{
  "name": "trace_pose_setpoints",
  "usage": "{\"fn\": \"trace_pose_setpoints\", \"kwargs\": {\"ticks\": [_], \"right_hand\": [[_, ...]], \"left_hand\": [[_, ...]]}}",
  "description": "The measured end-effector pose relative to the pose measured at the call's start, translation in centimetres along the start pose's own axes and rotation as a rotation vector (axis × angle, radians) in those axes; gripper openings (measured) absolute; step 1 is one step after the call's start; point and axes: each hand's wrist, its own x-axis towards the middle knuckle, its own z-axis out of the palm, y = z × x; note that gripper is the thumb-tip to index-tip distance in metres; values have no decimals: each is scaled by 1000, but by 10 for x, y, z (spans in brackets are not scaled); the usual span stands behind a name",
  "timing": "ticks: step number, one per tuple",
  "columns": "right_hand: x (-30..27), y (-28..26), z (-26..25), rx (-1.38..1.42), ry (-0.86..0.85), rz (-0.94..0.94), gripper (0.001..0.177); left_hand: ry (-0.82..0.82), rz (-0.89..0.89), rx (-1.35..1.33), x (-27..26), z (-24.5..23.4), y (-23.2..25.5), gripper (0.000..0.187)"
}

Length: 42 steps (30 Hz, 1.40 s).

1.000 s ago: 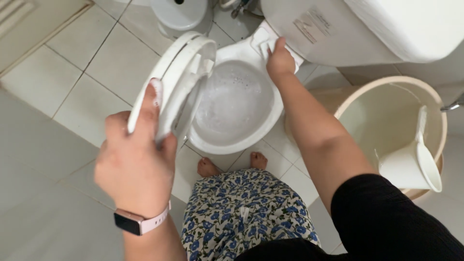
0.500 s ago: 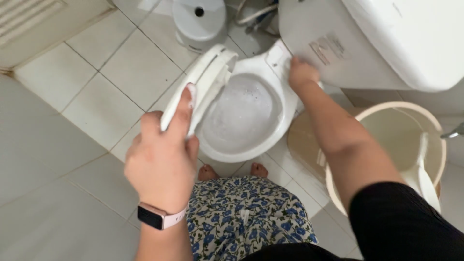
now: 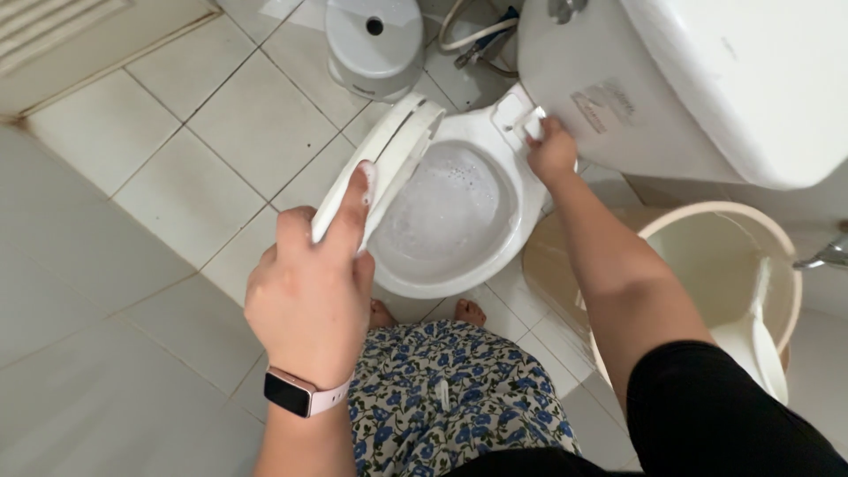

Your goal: The person scrubs the inside of a toilet bowl with a toilet brush, then wipes the toilet seat and lid with a sponge. They also wipe the top of the toilet tank and the surrounding floor area.

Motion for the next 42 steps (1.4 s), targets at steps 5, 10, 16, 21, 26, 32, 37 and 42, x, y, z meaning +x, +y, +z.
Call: {"fn": "trace_pose_setpoints", "kwargs": {"ticks": [5,10,16,21,26,32,37,42], "right_hand": [[24,-30,9,-26,-22,75,41],[3,16,-11,-154,-183,-13,44],[-34,49,-60,-320,-403,135,47],[-51,-17,-127,55,-226,52,48],[-62,-45,-106,1166,31,459,39],[-52,-10,-37,1416,117,835,33],[-46,3,-59,521,-197,843,50],[-58,52,-51,-451,-13,120,51]], "left_hand": [[-35,-17,-27,-3,1,0,79],[-5,-13,-39,0,-1,0,80],[-13,-4,-60,2,-3,-5,80],[-11,-16,-60,4,-5,-7,80],[0,-13,-68,5,-3,-3,81],[-23,-15,-56,2,-2,-4,82],[-61,-34,-76,4,-5,-5,82],[-73,-28,-76,6,-6,-7,82]]}}
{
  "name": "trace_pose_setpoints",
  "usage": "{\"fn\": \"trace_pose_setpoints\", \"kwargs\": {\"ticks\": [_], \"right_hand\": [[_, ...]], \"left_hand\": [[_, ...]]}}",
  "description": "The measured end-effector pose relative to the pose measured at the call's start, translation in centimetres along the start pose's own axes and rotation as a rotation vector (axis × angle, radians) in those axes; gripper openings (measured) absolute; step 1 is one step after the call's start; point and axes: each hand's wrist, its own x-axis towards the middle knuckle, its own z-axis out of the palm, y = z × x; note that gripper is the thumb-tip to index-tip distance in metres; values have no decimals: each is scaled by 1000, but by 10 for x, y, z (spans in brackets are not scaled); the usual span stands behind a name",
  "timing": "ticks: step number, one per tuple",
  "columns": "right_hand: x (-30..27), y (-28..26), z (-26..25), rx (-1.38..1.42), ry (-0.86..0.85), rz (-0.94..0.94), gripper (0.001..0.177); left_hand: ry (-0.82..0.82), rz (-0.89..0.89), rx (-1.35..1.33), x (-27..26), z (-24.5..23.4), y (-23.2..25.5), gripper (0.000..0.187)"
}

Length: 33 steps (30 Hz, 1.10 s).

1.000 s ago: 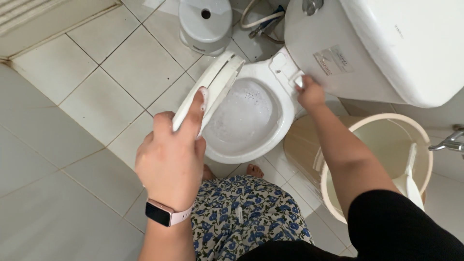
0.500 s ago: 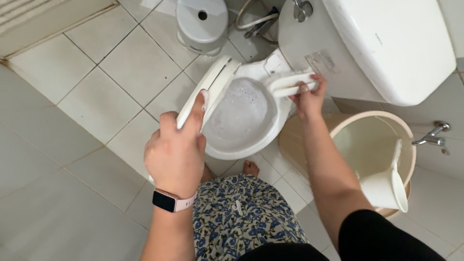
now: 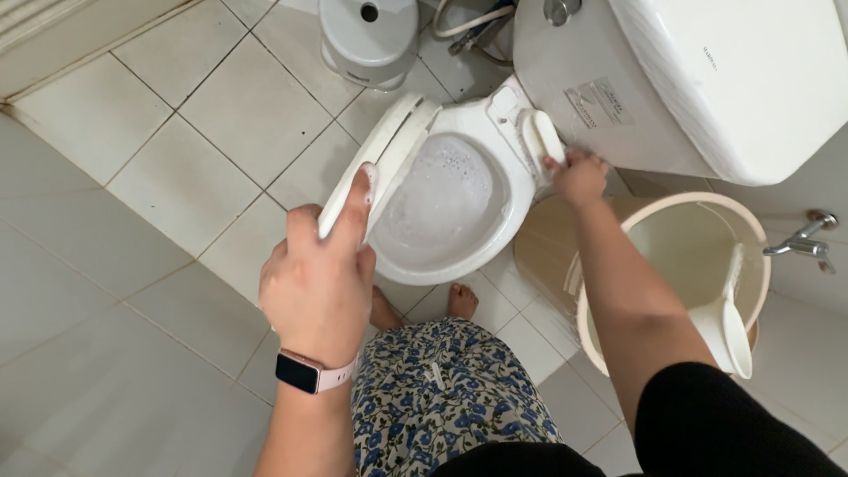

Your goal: The person scrubs the inside of a toilet bowl with a toilet brush, then wipes the toilet seat and lid with a sponge. They also wipe the top of the toilet tank and the surrounding floor area.

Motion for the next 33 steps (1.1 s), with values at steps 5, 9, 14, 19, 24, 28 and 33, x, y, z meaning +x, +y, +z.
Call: {"fn": "trace_pose_setpoints", "kwargs": {"ticks": [5,9,14,19,24,28,33], "right_hand": [[-15,-37,-6,322,-26,14,53],[30,-97,-44,272,-162,-92,54],[57,-110,-57,-8,-452,-76,45],[22,-48,-69,-182,-570,-45,42],[48,-76,-42,-77,-528,-2,37],[50,-71,-41,16,-505,-25,42],[11,-72,-69,345,-371,73,50]], "left_hand": [[-5,-4,19,2,-1,-3,81],[12,19,63,6,1,-7,80],[-3,4,75,4,4,-6,80],[-15,1,69,9,-2,-6,82],[-18,-7,51,8,-1,-5,82],[-3,2,85,6,1,-5,80],[-43,10,13,-5,-1,1,80]]}}
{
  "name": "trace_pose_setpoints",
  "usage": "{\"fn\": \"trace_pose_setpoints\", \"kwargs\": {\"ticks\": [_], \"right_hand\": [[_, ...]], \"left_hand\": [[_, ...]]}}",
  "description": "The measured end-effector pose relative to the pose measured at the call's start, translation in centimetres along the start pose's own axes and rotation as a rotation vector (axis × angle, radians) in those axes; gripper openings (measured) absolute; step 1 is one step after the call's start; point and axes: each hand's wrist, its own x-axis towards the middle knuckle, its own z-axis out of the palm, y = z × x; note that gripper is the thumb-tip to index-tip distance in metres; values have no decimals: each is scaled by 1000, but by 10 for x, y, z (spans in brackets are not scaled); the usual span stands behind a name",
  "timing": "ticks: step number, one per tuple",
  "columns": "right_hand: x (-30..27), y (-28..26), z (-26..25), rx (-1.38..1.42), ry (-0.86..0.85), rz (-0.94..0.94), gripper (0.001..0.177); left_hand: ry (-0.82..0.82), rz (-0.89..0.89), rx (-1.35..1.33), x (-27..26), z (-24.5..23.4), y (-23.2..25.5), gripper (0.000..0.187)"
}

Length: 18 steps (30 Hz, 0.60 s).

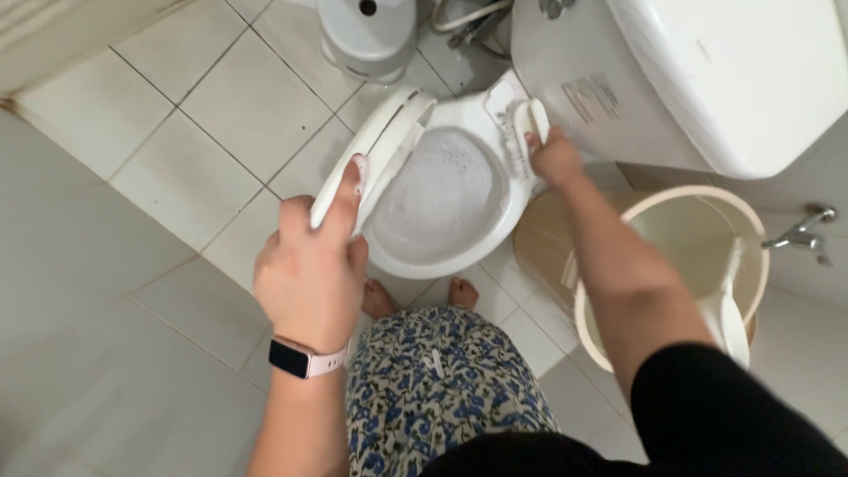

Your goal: The person scrubs the inside of a toilet bowl with a toilet brush, then wipes the toilet seat and lid with a sponge. They also wipe the top of the toilet tank and the surrounding floor area.

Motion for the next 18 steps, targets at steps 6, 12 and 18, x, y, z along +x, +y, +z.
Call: {"fn": "trace_pose_setpoints", "kwargs": {"ticks": [6,12,18], "right_hand": [[-160,-136,37,999,-45,-193,37],[-183,-218,-3,981,97,28,52],[-268,-222,-39,933,119,-412,61]], "left_hand": [[41,-9,-134,3,1,-3,73],[-9,-52,-175,6,7,-10,66],[-51,-45,-185,6,9,-14,68]]}}
